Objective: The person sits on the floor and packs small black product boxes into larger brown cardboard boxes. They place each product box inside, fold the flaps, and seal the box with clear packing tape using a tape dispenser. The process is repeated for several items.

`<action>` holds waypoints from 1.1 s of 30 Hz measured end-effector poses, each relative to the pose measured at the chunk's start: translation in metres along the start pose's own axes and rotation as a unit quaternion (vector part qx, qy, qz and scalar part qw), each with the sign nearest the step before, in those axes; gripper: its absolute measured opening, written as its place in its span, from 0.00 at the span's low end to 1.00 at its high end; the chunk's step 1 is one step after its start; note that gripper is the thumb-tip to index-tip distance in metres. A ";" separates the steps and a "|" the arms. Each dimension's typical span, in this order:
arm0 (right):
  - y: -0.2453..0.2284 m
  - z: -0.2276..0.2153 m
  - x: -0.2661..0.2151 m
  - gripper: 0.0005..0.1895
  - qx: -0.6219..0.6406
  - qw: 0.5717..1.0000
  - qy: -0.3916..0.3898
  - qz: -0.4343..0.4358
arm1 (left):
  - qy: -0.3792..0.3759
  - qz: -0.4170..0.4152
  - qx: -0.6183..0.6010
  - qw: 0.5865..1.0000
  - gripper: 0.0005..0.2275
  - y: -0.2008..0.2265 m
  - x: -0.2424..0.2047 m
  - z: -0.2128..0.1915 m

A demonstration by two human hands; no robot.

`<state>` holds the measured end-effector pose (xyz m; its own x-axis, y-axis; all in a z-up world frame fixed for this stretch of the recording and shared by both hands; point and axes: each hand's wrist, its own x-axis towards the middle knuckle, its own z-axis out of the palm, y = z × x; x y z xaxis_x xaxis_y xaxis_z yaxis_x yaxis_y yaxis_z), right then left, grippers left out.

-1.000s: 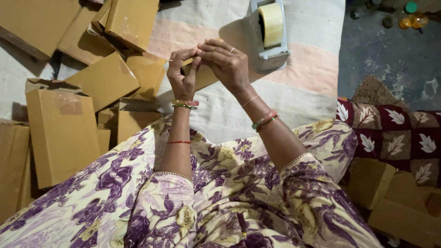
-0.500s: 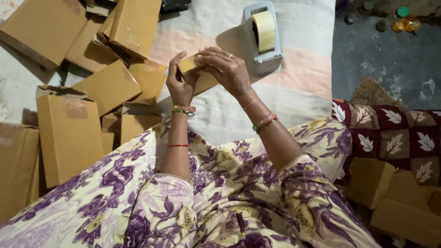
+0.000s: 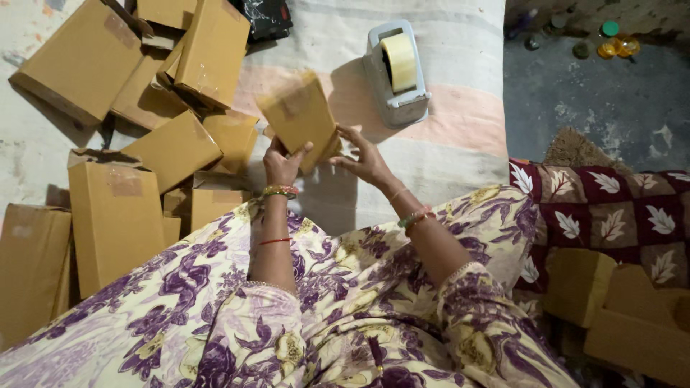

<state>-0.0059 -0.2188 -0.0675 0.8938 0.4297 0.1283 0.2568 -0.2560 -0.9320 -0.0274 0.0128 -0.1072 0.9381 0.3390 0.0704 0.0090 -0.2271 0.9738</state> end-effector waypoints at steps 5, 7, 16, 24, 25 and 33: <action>0.000 0.009 -0.034 0.34 0.049 0.995 0.080 0.044 | -0.065 -0.054 -0.044 0.995 0.22 0.012 -0.009 0.006; -0.001 0.004 -0.043 0.33 -0.011 0.979 0.092 0.184 | -0.123 -0.143 0.006 0.982 0.23 0.022 -0.014 0.012; 0.003 -0.010 -0.089 0.44 0.011 0.922 0.206 0.327 | -0.057 -0.148 0.398 0.904 0.21 0.053 0.001 0.028; 0.001 0.063 -0.113 0.50 0.204 0.931 0.208 0.219 | -0.116 0.016 0.344 0.931 0.21 0.024 0.052 0.045; 0.004 0.064 -0.112 0.51 0.227 0.930 0.207 0.200 | -0.085 0.021 0.322 0.943 0.21 0.019 0.052 0.047; 0.054 0.013 -0.066 0.48 0.074 0.953 0.224 0.190 | 0.097 0.025 0.198 0.975 0.16 -0.034 0.028 0.032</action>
<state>-0.0560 -0.2502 -0.1310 0.9878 -0.0910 -0.1265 -0.1412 -0.1795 -0.9736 0.0095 0.0009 -0.1457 0.8576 0.4768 0.1926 0.1343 -0.5692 0.8112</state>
